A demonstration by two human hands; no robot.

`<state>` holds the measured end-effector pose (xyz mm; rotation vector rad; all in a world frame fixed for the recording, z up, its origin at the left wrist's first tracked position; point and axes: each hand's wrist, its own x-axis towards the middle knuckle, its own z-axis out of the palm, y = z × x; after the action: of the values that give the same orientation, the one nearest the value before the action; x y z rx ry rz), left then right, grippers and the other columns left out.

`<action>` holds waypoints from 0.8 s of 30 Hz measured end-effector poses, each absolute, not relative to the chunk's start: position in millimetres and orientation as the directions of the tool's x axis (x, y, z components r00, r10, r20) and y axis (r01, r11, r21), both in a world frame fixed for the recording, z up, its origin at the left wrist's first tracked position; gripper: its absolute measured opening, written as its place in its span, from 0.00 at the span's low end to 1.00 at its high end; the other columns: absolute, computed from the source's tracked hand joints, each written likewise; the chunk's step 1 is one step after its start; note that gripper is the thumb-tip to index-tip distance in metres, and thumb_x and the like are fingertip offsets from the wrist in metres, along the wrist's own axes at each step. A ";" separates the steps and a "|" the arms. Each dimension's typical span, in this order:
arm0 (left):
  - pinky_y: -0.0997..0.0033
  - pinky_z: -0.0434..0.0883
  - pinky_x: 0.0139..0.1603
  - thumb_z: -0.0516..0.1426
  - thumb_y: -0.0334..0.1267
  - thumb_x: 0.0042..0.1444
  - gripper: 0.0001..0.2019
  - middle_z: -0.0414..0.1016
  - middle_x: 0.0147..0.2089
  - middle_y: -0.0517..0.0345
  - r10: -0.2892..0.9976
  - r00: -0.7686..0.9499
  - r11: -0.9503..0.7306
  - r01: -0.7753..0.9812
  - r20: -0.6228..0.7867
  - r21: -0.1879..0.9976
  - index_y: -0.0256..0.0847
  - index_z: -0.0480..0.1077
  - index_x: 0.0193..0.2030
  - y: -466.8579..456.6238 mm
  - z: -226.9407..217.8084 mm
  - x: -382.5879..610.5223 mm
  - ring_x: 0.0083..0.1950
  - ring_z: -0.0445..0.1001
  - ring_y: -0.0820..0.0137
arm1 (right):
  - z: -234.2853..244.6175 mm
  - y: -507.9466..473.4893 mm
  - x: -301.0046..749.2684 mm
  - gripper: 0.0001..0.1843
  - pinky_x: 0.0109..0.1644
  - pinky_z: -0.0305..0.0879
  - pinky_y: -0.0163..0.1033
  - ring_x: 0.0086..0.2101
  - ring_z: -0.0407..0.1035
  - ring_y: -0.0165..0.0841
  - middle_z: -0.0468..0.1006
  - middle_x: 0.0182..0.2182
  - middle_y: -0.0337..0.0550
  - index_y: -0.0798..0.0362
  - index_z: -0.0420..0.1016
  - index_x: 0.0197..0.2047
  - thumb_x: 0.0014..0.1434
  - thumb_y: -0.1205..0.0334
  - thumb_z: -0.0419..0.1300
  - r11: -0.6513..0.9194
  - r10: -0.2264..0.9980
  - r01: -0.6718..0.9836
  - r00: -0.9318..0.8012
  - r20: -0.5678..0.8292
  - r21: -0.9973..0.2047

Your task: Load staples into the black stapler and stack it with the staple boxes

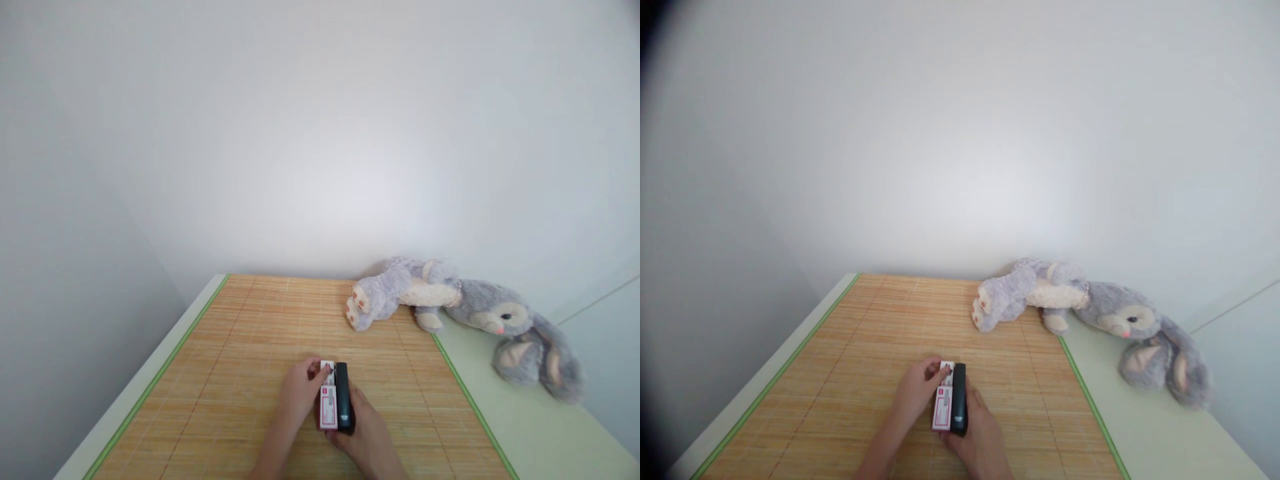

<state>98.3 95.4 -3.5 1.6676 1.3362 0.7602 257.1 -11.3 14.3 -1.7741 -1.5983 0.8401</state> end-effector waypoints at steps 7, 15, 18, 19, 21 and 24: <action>0.57 0.63 0.70 0.51 0.56 0.66 0.25 0.75 0.63 0.49 0.993 0.115 -0.046 0.403 0.000 0.914 0.43 0.75 0.59 75.6 -0.4 86.0 0.65 0.71 0.58 | 14.6 -12.2 261.3 0.52 0.64 0.65 0.49 0.62 0.67 0.50 0.71 0.66 0.48 0.46 0.59 0.73 0.44 0.63 0.68 -0.084 0.996 0.560 0.025 -0.084 -0.825; 0.58 0.50 0.79 0.46 0.50 0.70 0.32 0.46 0.80 0.55 0.990 0.105 0.079 0.184 -0.099 0.980 0.44 0.47 0.77 10.2 -26.0 125.1 0.79 0.47 0.63 | 16.3 -12.0 258.1 0.48 0.59 0.69 0.44 0.57 0.73 0.45 0.76 0.62 0.46 0.44 0.57 0.73 0.49 0.66 0.62 -0.055 0.998 0.577 0.000 -0.067 -0.815; 0.58 0.39 0.80 0.45 0.46 0.69 0.33 0.36 0.82 0.59 0.988 0.099 0.109 0.132 -0.122 0.985 0.44 0.42 0.78 1.5 -30.6 143.1 0.81 0.36 0.65 | 15.0 -12.2 267.1 0.46 0.57 0.69 0.43 0.56 0.74 0.45 0.77 0.60 0.46 0.44 0.60 0.72 0.49 0.67 0.61 -0.042 0.999 0.567 -0.006 -0.054 -0.823; 0.59 0.39 0.80 0.46 0.45 0.69 0.33 0.36 0.82 0.59 0.986 0.110 0.113 0.123 -0.127 0.986 0.44 0.41 0.78 0.6 -31.3 149.9 0.81 0.35 0.65 | 14.0 -12.9 273.8 0.47 0.57 0.69 0.43 0.56 0.75 0.45 0.78 0.60 0.46 0.44 0.60 0.72 0.48 0.67 0.62 -0.045 0.998 0.568 -0.004 -0.057 -0.822; 0.61 0.39 0.80 0.46 0.43 0.68 0.34 0.35 0.82 0.59 0.981 0.143 0.119 0.100 -0.133 0.988 0.44 0.40 0.79 -0.2 -32.5 167.8 0.81 0.34 0.66 | 11.6 -15.5 293.9 0.48 0.56 0.70 0.43 0.54 0.76 0.45 0.79 0.59 0.47 0.46 0.61 0.72 0.46 0.67 0.62 -0.057 0.998 0.575 0.007 -0.064 -0.816; 0.65 0.38 0.79 0.48 0.36 0.64 0.38 0.30 0.82 0.60 0.969 0.198 0.138 0.052 -0.146 0.989 0.43 0.36 0.79 -2.5 -35.3 209.7 0.81 0.31 0.68 | 8.6 -22.1 338.5 0.47 0.54 0.70 0.42 0.52 0.76 0.45 0.80 0.57 0.48 0.48 0.62 0.71 0.46 0.66 0.61 -0.077 0.997 0.588 0.025 -0.077 -0.805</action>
<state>209.7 -2.5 -35.3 1.2201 1.1503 0.9378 338.5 -22.1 8.6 -1.7256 -1.6180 0.9035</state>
